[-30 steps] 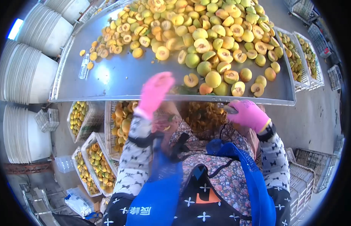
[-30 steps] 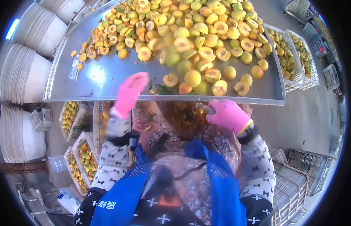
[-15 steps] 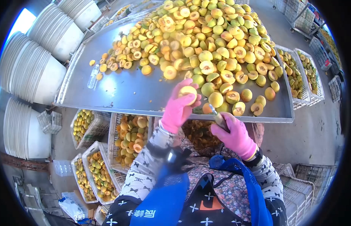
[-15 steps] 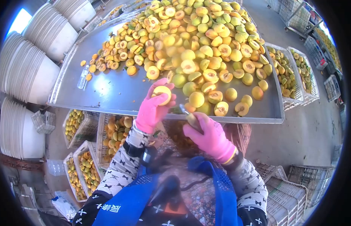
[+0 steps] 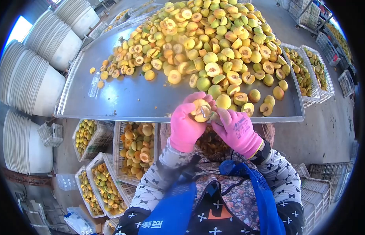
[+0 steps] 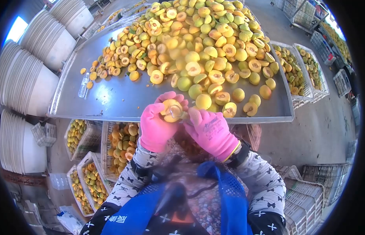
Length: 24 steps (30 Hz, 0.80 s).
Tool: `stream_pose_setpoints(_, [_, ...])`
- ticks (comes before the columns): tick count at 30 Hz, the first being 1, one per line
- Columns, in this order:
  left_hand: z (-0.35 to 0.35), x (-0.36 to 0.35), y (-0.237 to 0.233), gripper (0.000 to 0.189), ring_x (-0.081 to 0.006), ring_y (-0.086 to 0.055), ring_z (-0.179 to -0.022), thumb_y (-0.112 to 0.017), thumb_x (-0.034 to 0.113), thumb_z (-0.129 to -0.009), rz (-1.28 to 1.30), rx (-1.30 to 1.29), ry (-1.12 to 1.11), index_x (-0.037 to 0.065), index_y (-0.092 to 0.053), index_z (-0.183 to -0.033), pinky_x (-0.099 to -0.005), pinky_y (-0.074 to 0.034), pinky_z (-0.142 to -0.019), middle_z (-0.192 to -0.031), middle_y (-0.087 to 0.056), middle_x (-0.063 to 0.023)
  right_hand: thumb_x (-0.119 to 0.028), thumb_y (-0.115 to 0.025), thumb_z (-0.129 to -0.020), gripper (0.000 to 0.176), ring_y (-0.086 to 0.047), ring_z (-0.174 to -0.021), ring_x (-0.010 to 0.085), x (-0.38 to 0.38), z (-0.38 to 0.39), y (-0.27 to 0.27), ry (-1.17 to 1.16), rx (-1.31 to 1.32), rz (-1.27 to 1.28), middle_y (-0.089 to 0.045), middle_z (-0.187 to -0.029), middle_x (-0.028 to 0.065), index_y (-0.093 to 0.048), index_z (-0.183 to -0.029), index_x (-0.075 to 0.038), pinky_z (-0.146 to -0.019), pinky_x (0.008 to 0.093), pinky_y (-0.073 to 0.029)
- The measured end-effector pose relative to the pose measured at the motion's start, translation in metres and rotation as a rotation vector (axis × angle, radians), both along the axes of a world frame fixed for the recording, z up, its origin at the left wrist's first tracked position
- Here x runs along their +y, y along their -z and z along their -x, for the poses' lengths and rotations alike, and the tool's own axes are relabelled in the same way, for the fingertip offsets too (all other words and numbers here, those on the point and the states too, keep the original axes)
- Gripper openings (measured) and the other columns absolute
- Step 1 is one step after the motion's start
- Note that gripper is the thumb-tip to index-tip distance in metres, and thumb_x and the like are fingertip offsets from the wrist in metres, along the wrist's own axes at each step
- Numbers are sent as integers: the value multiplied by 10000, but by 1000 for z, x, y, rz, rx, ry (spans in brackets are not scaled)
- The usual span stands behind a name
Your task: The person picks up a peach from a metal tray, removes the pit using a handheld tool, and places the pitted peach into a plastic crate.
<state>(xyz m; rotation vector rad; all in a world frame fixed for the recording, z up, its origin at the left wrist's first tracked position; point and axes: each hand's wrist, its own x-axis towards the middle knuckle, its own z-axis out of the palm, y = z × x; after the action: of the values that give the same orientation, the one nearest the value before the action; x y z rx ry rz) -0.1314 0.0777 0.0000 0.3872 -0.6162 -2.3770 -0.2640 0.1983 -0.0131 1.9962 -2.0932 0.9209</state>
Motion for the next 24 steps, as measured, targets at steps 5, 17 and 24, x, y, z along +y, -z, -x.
stream_pose_setpoints(5, [2,19,15,301,-297,-612,-1050,-633,89,-895,756,-367,-205,25,-572,-1182,-419,-506,-953,-1118,-614,-161,-295,-652,-862,281,-629,-673,250,4,-1,10,45,115,-60,-594,-804,60,-522,-1021,-103,-618,409,-452])
stream_pose_setpoints(17, [13,30,5,219,-224,-633,-905,-601,83,-931,301,-292,-208,23,-585,-1142,-337,-545,-804,-983,-646,-98,-136,-639,-833,237,-655,-714,331,14,-15,11,-125,-338,-207,-626,-832,120,-492,-991,-38,-618,436,-506])
stream_pose_setpoints(24, [15,17,-13,275,-200,-648,-719,-510,255,-997,801,-409,-47,-11,-581,-982,-315,-541,-701,-783,-671,-123,-178,-657,-881,190,-580,-547,263,21,-12,-11,-370,-1297,-465,-601,-720,110,-584,-966,-25,-515,333,-462])
